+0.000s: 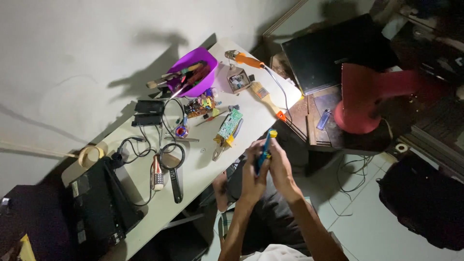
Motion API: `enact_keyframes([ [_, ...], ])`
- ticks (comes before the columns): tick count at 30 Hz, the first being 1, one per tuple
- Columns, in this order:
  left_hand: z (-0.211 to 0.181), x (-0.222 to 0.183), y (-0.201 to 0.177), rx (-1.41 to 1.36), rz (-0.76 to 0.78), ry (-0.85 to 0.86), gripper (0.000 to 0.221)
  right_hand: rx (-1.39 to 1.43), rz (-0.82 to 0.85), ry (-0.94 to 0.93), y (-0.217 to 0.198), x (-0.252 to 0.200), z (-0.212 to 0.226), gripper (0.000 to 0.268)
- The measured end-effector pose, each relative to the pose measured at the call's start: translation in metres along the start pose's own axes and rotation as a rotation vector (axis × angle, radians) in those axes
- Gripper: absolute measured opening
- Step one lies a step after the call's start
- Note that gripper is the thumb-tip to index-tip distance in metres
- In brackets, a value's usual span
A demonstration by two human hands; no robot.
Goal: A person is repairing a circuit board using a screwdriver and a desoldering pump at a workbench.
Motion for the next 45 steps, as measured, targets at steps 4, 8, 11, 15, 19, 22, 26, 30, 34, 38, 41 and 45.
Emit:
enact_keyframes([
  [4,0.031,0.006,0.034,-0.027,0.005,0.088,0.052,0.095,-0.057,0.052,-0.017,0.006,0.015,0.048],
  [8,0.110,0.016,0.052,-0.340,0.164,0.023,0.028,0.248,-0.164,0.126,-0.053,0.021,0.014,0.068],
  [11,0.121,0.019,0.070,-0.400,0.246,-0.040,0.028,0.304,-0.198,0.101,-0.084,0.029,0.012,0.074],
  [15,0.154,0.022,0.087,-0.538,0.260,-0.253,0.024,0.516,-0.147,0.032,-0.102,0.032,0.011,0.072],
  [19,0.114,0.029,0.098,-0.538,0.285,-0.255,0.013,0.460,-0.187,0.028,-0.115,0.039,0.011,0.071],
  [22,0.080,0.034,0.099,-0.349,0.284,-0.117,0.010,0.416,-0.174,0.029,-0.112,0.043,0.014,0.078],
  [26,0.071,0.030,0.098,-0.087,0.310,0.084,0.018,0.296,-0.212,0.121,-0.120,0.060,-0.005,0.078],
  [30,0.137,0.041,0.114,0.048,0.201,0.011,0.012,0.090,-0.127,0.187,-0.126,0.076,-0.026,0.073],
  [34,0.156,0.061,0.114,0.092,0.102,-0.039,0.024,0.059,-0.140,0.191,-0.109,0.064,0.020,0.039],
  [38,0.158,0.069,0.116,0.337,0.160,-0.011,0.039,-0.448,0.043,0.079,-0.130,0.055,0.064,0.046],
  [41,0.153,0.066,0.118,0.389,0.278,-0.007,0.040,-0.773,0.208,-0.073,-0.158,0.056,0.081,0.033],
  [45,0.132,0.061,0.118,0.418,0.385,0.121,0.037,-1.051,0.400,-0.370,-0.138,0.028,0.115,0.032],
])
Point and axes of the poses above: each hand's wrist, its own x-axis towards the middle knuckle, its own y-axis out of the palm, z = x × y, the point moved 4 cm from there along x, towards the middle knuckle, and after that the axes turned 5 degrees about -z, right-handed, at the moved point
